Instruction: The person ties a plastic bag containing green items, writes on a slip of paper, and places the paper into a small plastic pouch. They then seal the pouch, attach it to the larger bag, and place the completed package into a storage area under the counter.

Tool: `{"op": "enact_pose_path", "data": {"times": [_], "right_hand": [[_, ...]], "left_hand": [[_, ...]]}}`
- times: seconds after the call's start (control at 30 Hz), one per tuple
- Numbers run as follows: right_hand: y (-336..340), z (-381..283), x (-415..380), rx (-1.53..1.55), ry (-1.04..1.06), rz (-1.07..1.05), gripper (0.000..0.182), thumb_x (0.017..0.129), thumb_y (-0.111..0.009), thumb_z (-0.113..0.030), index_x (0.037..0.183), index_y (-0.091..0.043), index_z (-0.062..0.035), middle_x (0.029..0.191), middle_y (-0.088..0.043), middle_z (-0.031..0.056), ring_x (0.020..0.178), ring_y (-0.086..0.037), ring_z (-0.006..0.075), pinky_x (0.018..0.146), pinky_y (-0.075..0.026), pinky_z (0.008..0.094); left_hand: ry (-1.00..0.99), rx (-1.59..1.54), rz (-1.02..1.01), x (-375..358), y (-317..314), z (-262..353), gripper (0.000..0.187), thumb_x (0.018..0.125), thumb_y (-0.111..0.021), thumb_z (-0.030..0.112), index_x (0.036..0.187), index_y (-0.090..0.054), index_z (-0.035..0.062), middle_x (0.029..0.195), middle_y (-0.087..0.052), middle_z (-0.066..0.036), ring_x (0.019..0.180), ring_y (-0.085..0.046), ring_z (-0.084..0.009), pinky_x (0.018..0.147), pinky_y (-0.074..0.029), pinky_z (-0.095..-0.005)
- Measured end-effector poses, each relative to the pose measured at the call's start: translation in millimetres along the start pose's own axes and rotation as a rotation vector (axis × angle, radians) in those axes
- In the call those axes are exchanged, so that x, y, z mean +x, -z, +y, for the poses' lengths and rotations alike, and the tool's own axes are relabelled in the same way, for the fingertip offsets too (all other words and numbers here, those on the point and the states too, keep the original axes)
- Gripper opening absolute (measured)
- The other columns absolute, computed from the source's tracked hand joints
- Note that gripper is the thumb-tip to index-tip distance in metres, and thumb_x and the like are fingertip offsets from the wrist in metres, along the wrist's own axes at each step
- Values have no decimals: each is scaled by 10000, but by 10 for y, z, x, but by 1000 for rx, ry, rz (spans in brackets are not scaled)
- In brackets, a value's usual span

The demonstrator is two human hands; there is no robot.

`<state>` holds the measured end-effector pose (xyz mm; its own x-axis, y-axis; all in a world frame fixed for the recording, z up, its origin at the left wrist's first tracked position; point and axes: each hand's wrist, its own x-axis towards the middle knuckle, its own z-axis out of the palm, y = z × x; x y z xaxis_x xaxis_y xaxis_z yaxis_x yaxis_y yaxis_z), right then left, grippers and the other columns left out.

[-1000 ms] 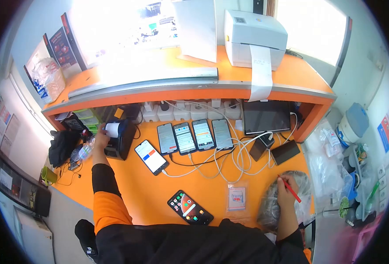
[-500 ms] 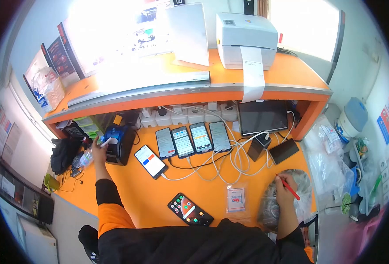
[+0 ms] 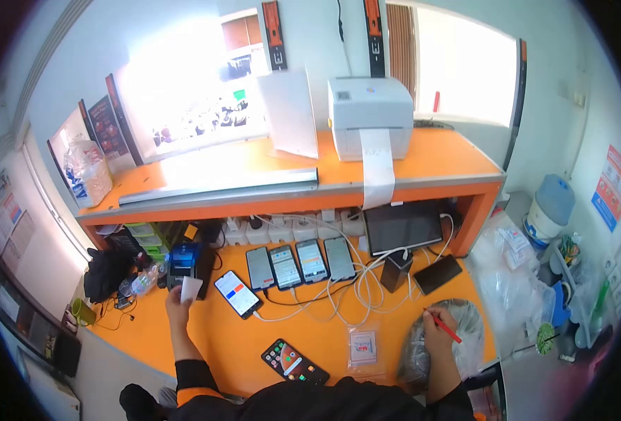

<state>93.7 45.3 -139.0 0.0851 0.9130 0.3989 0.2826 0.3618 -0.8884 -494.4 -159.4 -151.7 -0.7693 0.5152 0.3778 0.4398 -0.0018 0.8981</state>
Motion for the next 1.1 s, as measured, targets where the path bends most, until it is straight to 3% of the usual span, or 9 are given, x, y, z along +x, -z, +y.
{"op": "enact_pose_path", "data": {"times": [0.23,0.33,0.47,0.67,0.77,0.83,0.9,0.97,1.1], "right_hand": [[133,-365,-67,160,-103,-57,141,767,-609,-124,828,-576,-1,726,-559,79,649,-514,155,608,-408,291],[373,-513,-90,-466,486,11,297,736,-636,-243,920,-561,-22,935,-562,139,942,-518,292,844,-357,474],[599,-795,-404,-929,224,-512,489,671,-629,-379,1037,-528,-71,1171,-481,139,1241,-271,389,914,-36,705],[759,-49,-682,-1104,572,-523,693,532,-692,-493,1084,-520,-112,1272,-428,104,1288,-216,368,883,48,751],[1034,-420,-439,-1010,269,-721,663,555,-686,-451,1099,-509,-117,1258,-439,97,1288,-225,359,893,46,746],[1206,-429,-350,-978,267,-714,582,591,-668,-367,1101,-506,-137,1246,-449,91,1288,-231,347,905,36,738],[1355,-101,-258,-995,331,-670,508,629,-646,-323,1087,-513,-147,1252,-448,87,1289,-235,341,910,34,734],[1475,148,-202,-988,404,-602,366,694,-573,-211,1052,-525,-153,1251,-460,69,1273,-285,320,907,13,738],[1689,208,-65,-933,433,-605,340,691,-569,-169,1028,-532,-147,1232,-475,59,1255,-326,307,901,-25,743]], "left_hand": [[213,-269,232,-810,-117,595,519,617,-542,-99,1113,-471,36,846,-539,-95,792,-550,-203,722,-447,-303],[295,-366,202,-987,-99,582,363,669,-545,-73,1028,-524,-22,849,-561,-104,752,-564,-200,694,-458,-275],[343,-504,179,-1216,-223,887,253,716,-537,-46,964,-577,-70,859,-593,-110,747,-578,-180,680,-468,-257],[496,-511,-354,-1908,-1153,1486,339,735,-514,-37,1070,-567,-36,910,-601,-107,792,-590,-176,688,-475,-258],[867,-1031,-806,-2524,-1774,1919,430,761,-546,-31,1184,-470,-17,1106,-529,-137,1015,-544,-251,825,-478,-340],[920,-870,-1067,-2846,-2154,2121,416,813,-521,-20,1219,-431,-19,1185,-468,-132,1074,-505,-226,890,-453,-333],[767,-438,-1158,-3101,-2586,2020,374,800,-533,5,1170,-513,55,1159,-490,-139,1056,-512,-237,885,-450,-350],[-136,196,-1084,-3245,-2833,1798,393,757,-550,21,1143,-542,91,1116,-518,-163,1024,-530,-281,854,-453,-348],[12,396,-875,-3398,-3040,2053,356,701,-547,13,1050,-584,75,1023,-547,-154,960,-536,-334,810,-451,-394]]}}
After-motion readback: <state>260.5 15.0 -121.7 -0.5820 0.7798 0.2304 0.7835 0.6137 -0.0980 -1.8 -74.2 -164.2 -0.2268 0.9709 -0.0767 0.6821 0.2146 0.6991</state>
